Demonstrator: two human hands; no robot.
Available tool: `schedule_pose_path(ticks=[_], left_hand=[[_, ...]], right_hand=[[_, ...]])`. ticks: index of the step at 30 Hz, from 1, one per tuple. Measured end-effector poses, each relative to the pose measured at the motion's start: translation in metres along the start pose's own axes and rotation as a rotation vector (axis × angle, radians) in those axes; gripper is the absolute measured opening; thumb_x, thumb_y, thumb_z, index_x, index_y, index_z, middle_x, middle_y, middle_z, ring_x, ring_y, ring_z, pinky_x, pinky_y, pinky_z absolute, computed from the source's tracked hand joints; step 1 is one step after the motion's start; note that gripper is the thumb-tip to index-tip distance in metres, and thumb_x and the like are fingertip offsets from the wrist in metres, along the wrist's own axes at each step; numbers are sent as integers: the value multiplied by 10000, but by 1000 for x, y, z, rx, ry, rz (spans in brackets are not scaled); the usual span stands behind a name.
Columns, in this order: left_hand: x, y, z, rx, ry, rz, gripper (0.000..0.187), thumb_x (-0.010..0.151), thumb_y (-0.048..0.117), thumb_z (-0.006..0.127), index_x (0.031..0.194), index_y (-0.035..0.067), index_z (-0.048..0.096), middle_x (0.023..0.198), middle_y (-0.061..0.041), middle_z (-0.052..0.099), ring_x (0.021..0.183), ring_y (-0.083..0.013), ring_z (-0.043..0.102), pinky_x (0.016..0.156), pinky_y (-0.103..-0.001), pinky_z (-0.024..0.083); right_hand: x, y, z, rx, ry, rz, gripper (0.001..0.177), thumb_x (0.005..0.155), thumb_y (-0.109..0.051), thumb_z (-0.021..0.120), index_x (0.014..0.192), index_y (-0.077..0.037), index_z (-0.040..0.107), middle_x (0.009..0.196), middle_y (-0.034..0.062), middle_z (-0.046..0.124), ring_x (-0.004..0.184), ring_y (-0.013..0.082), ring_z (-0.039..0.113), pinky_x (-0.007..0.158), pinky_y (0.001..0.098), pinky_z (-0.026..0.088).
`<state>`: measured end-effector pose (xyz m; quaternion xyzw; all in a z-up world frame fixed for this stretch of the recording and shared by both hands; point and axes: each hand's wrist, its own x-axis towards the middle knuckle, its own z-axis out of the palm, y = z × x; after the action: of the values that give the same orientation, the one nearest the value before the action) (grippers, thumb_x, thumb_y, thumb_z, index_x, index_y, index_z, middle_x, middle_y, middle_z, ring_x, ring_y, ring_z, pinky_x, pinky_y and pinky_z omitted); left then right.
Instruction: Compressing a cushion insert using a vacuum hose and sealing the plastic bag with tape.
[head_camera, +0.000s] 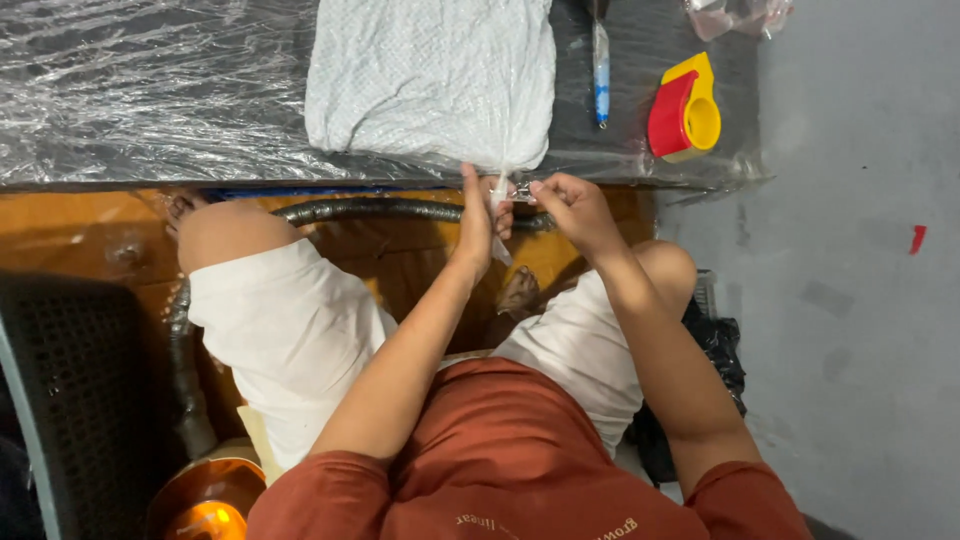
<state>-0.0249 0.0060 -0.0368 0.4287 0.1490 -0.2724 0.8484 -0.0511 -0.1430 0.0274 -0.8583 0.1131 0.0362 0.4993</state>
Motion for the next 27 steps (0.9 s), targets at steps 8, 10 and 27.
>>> schedule_pose_path(ticks=[8,10,27], left_hand=[[3,-3,-5,592,166,184,500,1057,580,376,956,154,616,879,-135,699,973,-370,687,925,-466,526],[0,1,-1,584,201,202,481,1057,554,398,894,159,620,817,-96,698,925,-331,695,899,-434,534],[-25,15,3,130,190,-189,516,1026,503,496,829,45,632,558,-22,452,340,-120,441,293,-289,395]], right_hand=[[11,5,1,-41,-54,-9,197,1025,-261,684,890,-129,743,654,-13,663,682,51,569,678,238,461],[9,-1,0,-55,-58,-8,205,1032,-260,675,894,-127,749,637,-17,649,670,51,565,673,230,452],[9,36,33,527,-263,390,51,1047,-169,569,1059,-119,572,722,-160,252,549,-25,349,534,153,311]])
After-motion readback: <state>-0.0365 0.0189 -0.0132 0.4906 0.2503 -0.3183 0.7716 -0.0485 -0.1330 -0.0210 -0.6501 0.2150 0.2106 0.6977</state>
